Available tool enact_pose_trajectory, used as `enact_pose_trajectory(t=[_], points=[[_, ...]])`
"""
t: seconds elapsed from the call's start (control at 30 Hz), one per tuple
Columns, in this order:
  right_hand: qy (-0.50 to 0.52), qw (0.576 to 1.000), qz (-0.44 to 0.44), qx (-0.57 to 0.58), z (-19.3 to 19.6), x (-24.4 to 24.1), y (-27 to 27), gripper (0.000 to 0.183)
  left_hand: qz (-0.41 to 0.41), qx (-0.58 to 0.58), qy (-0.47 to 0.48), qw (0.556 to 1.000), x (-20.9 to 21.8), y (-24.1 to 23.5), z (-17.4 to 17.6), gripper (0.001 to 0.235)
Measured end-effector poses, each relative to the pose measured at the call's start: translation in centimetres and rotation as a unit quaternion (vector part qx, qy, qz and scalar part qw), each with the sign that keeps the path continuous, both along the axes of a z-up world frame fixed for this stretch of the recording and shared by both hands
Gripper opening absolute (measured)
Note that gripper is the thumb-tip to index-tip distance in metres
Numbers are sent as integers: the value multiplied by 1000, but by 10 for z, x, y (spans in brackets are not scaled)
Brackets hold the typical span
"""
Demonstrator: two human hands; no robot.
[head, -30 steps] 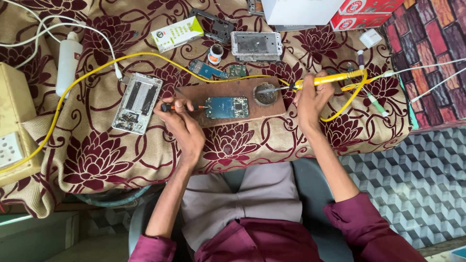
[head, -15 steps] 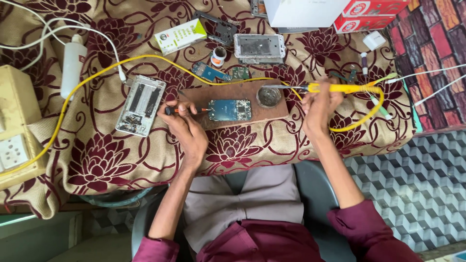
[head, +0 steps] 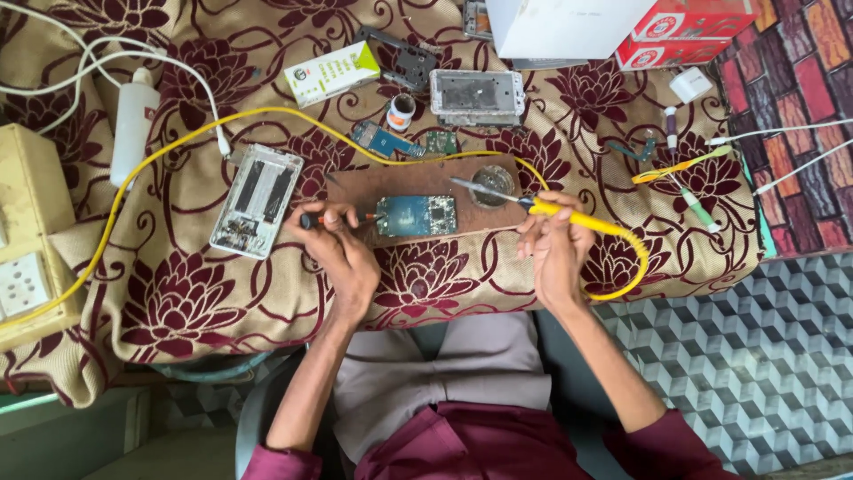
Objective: The person uses a soldering iron and a screwdriver to work on a small circuit board placed on a wooden block. They repeatedly apply the soldering iron to specific points on the board while holding it steady with the screwdriver.
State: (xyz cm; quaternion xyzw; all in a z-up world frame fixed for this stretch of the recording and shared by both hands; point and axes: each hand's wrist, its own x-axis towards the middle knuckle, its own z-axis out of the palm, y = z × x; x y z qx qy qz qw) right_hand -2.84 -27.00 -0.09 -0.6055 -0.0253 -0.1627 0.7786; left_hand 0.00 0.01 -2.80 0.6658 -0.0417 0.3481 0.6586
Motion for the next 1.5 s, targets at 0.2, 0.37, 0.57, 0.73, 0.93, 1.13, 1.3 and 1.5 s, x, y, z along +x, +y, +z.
enact_pose_trajectory(t=[0.2, 0.37, 0.57, 0.73, 0.93, 1.13, 1.3, 1.5], points=[[-46, 998, 45, 15, -9, -8, 6, 28, -16, -26, -19, 999, 3, 5, 0, 19], [-89, 995, 39, -5, -16, -12, 9, 24, -34, -15, 5, 999, 3, 2, -3, 23], [-145, 985, -24, -92, -27, -3, 21, 22, 64, 40, -3, 997, -2, 3, -3, 26], [-172, 973, -32, -153, -34, 3, 24, 25, 51, -3, -27, 998, 0, 1, -3, 25], [-185, 971, -49, -144, -34, 12, 21, 24, 77, -41, -43, 995, -2, 1, 1, 23], [-173, 969, -88, -152, -41, 10, 23, 26, 100, -38, -39, 994, -4, 1, -4, 27], [-212, 958, -70, -179, -45, 9, 22, 30, 72, -39, -55, 995, 0, 5, -14, 26], [-208, 957, -68, -190, -40, 7, 23, 33, 96, -60, -102, 988, 8, 12, -24, 23]])
